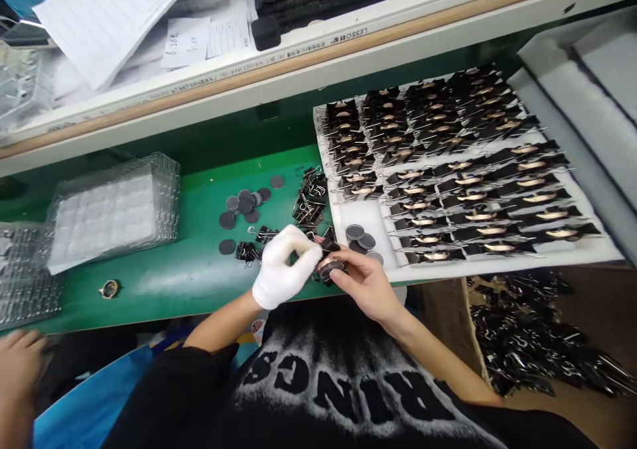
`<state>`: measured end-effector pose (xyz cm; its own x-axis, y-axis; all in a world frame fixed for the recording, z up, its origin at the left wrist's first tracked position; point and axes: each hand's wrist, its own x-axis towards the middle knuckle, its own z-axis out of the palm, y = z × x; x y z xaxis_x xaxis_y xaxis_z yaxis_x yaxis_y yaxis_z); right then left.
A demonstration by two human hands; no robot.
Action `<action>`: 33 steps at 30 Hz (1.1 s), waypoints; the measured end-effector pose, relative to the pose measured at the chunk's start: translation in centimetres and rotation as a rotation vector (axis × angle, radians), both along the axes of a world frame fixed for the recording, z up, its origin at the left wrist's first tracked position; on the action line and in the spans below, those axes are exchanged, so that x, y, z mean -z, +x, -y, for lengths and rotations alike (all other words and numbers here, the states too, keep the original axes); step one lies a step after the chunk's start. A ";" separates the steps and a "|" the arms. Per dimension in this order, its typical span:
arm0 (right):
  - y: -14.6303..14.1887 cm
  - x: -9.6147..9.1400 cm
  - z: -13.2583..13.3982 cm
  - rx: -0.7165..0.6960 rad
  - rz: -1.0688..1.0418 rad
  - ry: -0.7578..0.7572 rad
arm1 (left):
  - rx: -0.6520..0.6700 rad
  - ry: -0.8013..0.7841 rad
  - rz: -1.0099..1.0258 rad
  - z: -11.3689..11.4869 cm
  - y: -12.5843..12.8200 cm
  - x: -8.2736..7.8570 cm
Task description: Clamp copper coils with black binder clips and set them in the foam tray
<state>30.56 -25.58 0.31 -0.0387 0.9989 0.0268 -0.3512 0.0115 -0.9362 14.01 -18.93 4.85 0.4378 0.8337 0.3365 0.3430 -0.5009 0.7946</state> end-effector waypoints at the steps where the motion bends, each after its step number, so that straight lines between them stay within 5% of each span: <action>1: 0.3 0.1 0.1 0.008 0.008 -0.002 | 0.061 -0.022 -0.030 0.0 -0.2 0.0; 4: 1.6 0.2 0.6 -0.013 0.048 0.054 | 0.113 -0.045 -0.134 -1.0 -1.4 -0.5; 9: 3.5 -0.5 0.9 -0.116 0.256 0.140 | 0.245 -0.169 -0.593 -1.9 -1.9 -1.7; 16: 4.9 -1.0 0.6 -0.243 0.414 0.188 | 0.335 -0.207 -0.618 -1.1 -0.9 -1.0; 27: 7.8 -1.3 1.0 -0.152 0.393 -0.025 | 0.280 -0.385 -0.626 -1.3 -1.3 -1.4; 30: 7.1 -0.7 1.4 -0.164 0.367 -0.004 | 0.236 -0.314 -0.701 -3.3 -3.0 -2.3; 33: 5.2 0.0 1.8 -0.175 0.320 0.026 | 0.006 -0.146 -0.738 -6.9 -6.3 -3.5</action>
<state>35.76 -27.41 0.31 -0.2196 0.9755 0.0105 -0.0387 0.0021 -0.9992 7.73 -12.05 8.37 0.5115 0.8442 -0.1602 0.8100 -0.4114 0.4179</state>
